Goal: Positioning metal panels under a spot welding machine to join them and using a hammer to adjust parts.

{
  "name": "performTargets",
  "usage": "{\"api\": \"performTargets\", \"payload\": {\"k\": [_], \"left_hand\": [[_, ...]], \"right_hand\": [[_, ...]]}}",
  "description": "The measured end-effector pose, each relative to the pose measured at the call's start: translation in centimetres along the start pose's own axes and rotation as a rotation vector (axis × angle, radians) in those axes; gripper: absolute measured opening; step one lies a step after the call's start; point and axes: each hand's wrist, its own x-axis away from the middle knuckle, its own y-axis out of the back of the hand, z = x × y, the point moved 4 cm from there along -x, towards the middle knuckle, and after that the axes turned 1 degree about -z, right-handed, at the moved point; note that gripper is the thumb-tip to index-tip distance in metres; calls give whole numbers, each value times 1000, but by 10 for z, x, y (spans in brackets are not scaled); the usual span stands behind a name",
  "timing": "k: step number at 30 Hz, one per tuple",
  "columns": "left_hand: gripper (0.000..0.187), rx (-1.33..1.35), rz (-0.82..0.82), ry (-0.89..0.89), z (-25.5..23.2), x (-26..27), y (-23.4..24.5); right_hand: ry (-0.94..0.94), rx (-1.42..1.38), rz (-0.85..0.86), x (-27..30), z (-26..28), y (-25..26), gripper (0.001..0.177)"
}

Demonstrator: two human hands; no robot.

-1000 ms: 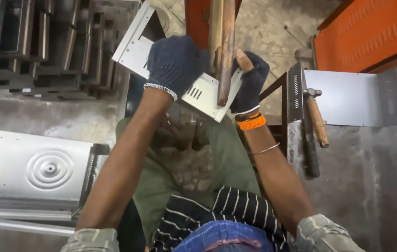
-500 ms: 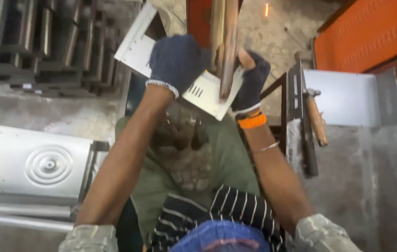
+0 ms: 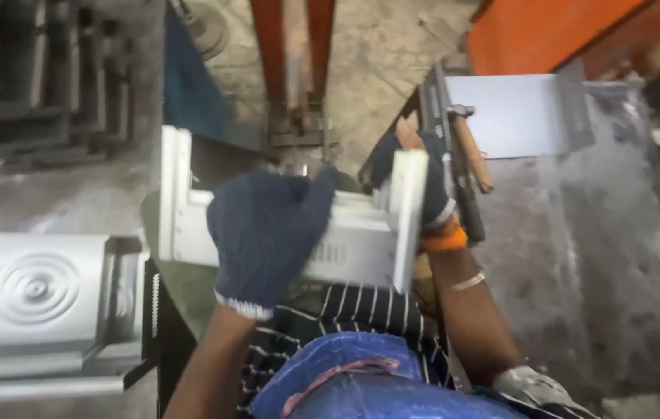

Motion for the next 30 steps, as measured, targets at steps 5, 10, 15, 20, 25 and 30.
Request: {"api": "performTargets", "payload": {"k": [5, 10, 15, 20, 25, 30], "left_hand": [[46, 315, 452, -103, -77, 22, -9], [22, 710, 428, -673, -125, 42, -51], [23, 640, 315, -735, -114, 42, -86], [27, 643, 574, -367, -84, 36, -125], [27, 572, 606, -297, -63, 35, -151], [28, 564, 618, -192, -41, 36, -162]], "right_hand": [[111, 567, -401, 89, 88, 65, 37], [278, 1343, -748, 167, 127, 199, 37], [392, 2121, -991, 225, 116, 299, 39], [-21, 1869, -1110, 164, 95, 250, 52], [163, 1896, -1000, 134, 20, 282, 43], [161, 1949, -991, 120, 15, 289, 42]]}}
